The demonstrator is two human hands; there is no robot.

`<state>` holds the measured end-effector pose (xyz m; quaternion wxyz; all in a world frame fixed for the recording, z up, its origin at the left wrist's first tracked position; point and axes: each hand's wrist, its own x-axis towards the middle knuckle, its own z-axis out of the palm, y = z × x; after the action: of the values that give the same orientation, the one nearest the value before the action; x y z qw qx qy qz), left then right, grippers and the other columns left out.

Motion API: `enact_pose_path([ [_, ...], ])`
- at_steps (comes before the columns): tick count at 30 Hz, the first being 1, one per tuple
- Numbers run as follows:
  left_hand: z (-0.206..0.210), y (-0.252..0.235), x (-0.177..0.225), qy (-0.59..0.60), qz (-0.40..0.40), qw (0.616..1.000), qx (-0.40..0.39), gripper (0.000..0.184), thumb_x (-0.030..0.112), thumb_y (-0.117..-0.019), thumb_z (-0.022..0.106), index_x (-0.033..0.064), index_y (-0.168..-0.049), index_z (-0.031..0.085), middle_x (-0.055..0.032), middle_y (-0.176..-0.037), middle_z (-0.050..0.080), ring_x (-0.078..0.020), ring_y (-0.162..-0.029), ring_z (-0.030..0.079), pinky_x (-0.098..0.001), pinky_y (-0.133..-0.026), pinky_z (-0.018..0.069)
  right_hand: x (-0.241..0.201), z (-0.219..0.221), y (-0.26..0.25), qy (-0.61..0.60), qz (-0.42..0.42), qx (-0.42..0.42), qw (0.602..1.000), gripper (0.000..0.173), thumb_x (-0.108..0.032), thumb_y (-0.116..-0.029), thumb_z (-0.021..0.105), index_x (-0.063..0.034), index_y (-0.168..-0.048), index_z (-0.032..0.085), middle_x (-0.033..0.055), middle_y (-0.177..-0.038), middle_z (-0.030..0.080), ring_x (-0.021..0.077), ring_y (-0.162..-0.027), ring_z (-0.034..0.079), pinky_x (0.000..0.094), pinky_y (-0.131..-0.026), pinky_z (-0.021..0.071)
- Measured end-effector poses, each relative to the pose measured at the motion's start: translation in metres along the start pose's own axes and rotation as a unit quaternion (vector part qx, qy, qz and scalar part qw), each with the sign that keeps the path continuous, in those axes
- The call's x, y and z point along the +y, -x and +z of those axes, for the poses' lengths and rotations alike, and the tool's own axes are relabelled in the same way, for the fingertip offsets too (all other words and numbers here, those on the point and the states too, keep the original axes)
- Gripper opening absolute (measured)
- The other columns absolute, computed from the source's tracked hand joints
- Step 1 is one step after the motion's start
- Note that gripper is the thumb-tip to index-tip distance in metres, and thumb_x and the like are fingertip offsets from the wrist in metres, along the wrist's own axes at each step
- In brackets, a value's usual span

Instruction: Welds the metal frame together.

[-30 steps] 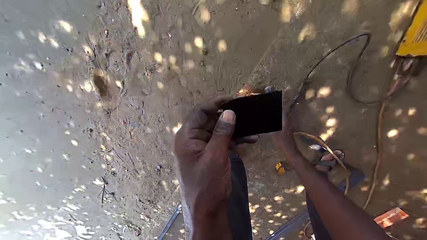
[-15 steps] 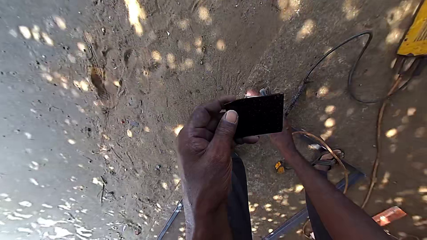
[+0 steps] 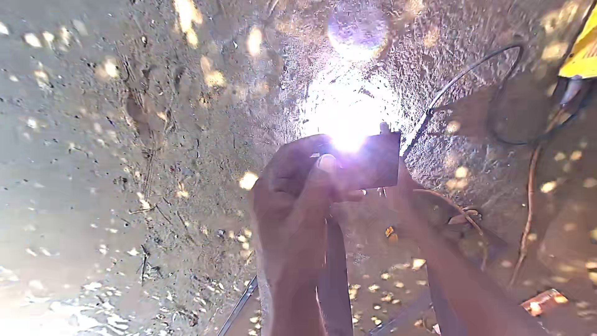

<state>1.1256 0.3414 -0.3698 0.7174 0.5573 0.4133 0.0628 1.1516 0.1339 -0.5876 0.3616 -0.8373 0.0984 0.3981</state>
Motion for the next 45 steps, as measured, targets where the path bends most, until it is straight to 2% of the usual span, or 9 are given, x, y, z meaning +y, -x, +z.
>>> enact_pose_path([
  [3, -0.002, 0.001, 0.0, -0.015, 0.003, 1.0, -0.015, 0.025, 0.009, -0.1044, 0.056, 0.0028, -0.128, 0.061, -0.0119, -0.101, 0.071, -0.0229, -0.079, 0.073, -0.0387, -0.067, 0.0666, -0.02, -0.004, 0.001, 0.037, 0.002, -0.011, 0.999, 0.044, -0.029, -0.1015, 0.063, -0.0031, -0.137, 0.056, 0.0184, -0.11, 0.071, 0.0283, -0.094, 0.072, 0.0528, -0.085, 0.0601],
  [6, -0.001, -0.001, 0.002, -0.019, -0.01, 1.0, -0.009, 0.026, 0.006, -0.1051, 0.054, 0.0012, -0.13, 0.061, -0.0145, -0.105, 0.071, -0.027, -0.083, 0.075, -0.0438, -0.068, 0.068, -0.008, 0.003, 0.008, 0.07, -0.019, 0.012, 0.997, 0.049, -0.032, -0.1002, 0.065, -0.0107, -0.142, 0.051, 0.0165, -0.105, 0.071, 0.0302, -0.089, 0.072, 0.0562, -0.078, 0.0604],
  [11, 0.0, -0.002, 0.002, -0.01, -0.029, 1.0, -0.007, 0.025, 0.006, -0.1056, 0.053, 0.0009, -0.129, 0.061, -0.0155, -0.108, 0.07, -0.0287, -0.083, 0.075, -0.0446, -0.068, 0.0674, -0.004, 0.004, 0.011, 0.092, -0.055, 0.026, 0.994, 0.061, -0.028, -0.0993, 0.067, -0.0131, -0.153, 0.042, 0.0183, -0.109, 0.071, 0.0329, -0.094, 0.072, 0.0574, -0.083, 0.0592],
  [21, -0.003, -0.005, 0.0, -0.023, -0.028, 0.999, -0.003, 0.026, 0.004, -0.1054, 0.053, 0.0004, -0.13, 0.06, -0.0163, -0.109, 0.07, -0.0295, -0.083, 0.075, -0.0461, -0.067, 0.0674, -0.004, 0.005, 0.009, 0.117, -0.059, 0.032, 0.991, 0.056, -0.03, -0.0989, 0.066, -0.0086, -0.147, 0.047, 0.0189, -0.109, 0.071, 0.0344, -0.097, 0.072, 0.0593, -0.086, 0.0579],
  [29, -0.005, -0.005, -0.003, -0.028, -0.004, 0.999, -0.015, 0.025, 0.006, -0.1041, 0.054, 0.0025, -0.128, 0.062, -0.0126, -0.102, 0.071, -0.025, -0.081, 0.074, -0.0428, -0.069, 0.0672, -0.008, 0.005, 0.014, 0.143, -0.042, 0.027, 0.988, 0.052, -0.033, -0.0991, 0.064, -0.0097, -0.143, 0.05, 0.0182, -0.099, 0.072, 0.0347, -0.089, 0.072, 0.0586, -0.078, 0.0583],
  [33, -0.005, -0.004, -0.003, -0.045, -0.018, 0.999, -0.001, 0.024, 0.01, -0.1044, 0.057, 0.0043, -0.126, 0.064, -0.0114, -0.103, 0.072, -0.0248, -0.081, 0.074, -0.0418, -0.067, 0.0673, -0.014, 0.001, 0.018, 0.152, -0.03, 0.008, 0.988, 0.055, -0.035, -0.0996, 0.065, -0.0094, -0.146, 0.049, 0.0192, -0.104, 0.071, 0.0361, -0.095, 0.071, 0.0595, -0.082, 0.0575],
  [36, -0.005, -0.004, -0.003, -0.037, -0.013, 0.999, -0.003, 0.023, 0.012, -0.1032, 0.059, 0.0053, -0.125, 0.065, -0.0096, -0.098, 0.072, -0.0212, -0.077, 0.073, -0.0367, -0.066, 0.0659, -0.015, 0.003, 0.02, 0.172, -0.068, 0.038, 0.982, 0.047, -0.03, -0.0968, 0.067, -0.0048, -0.135, 0.056, 0.019, -0.096, 0.071, 0.0356, -0.086, 0.071, 0.0574, -0.075, 0.0572],
  [41, -0.005, -0.005, -0.002, -0.032, -0.015, 0.999, -0.01, 0.025, 0.007, -0.1049, 0.055, 0.0031, -0.128, 0.063, -0.0118, -0.107, 0.072, -0.0246, -0.083, 0.075, -0.0417, -0.069, 0.0677, -0.007, 0.005, 0.015, 0.132, -0.05, 0.025, 0.99, 0.05, -0.03, -0.0987, 0.066, -0.0077, -0.141, 0.051, 0.0182, -0.1, 0.071, 0.0354, -0.091, 0.072, 0.0592, -0.08, 0.0587],
  [45, -0.007, -0.004, -0.003, -0.047, -0.007, 0.999, -0.009, 0.022, 0.01, -0.1035, 0.058, 0.006, -0.124, 0.065, -0.0105, -0.102, 0.072, -0.0245, -0.08, 0.073, -0.0414, -0.067, 0.067, -0.008, 0.005, 0.018, 0.14, -0.055, 0.035, 0.988, 0.048, -0.034, -0.0979, 0.068, -0.0086, -0.137, 0.055, 0.0164, -0.098, 0.072, 0.0326, -0.088, 0.072, 0.0574, -0.078, 0.0594],
])
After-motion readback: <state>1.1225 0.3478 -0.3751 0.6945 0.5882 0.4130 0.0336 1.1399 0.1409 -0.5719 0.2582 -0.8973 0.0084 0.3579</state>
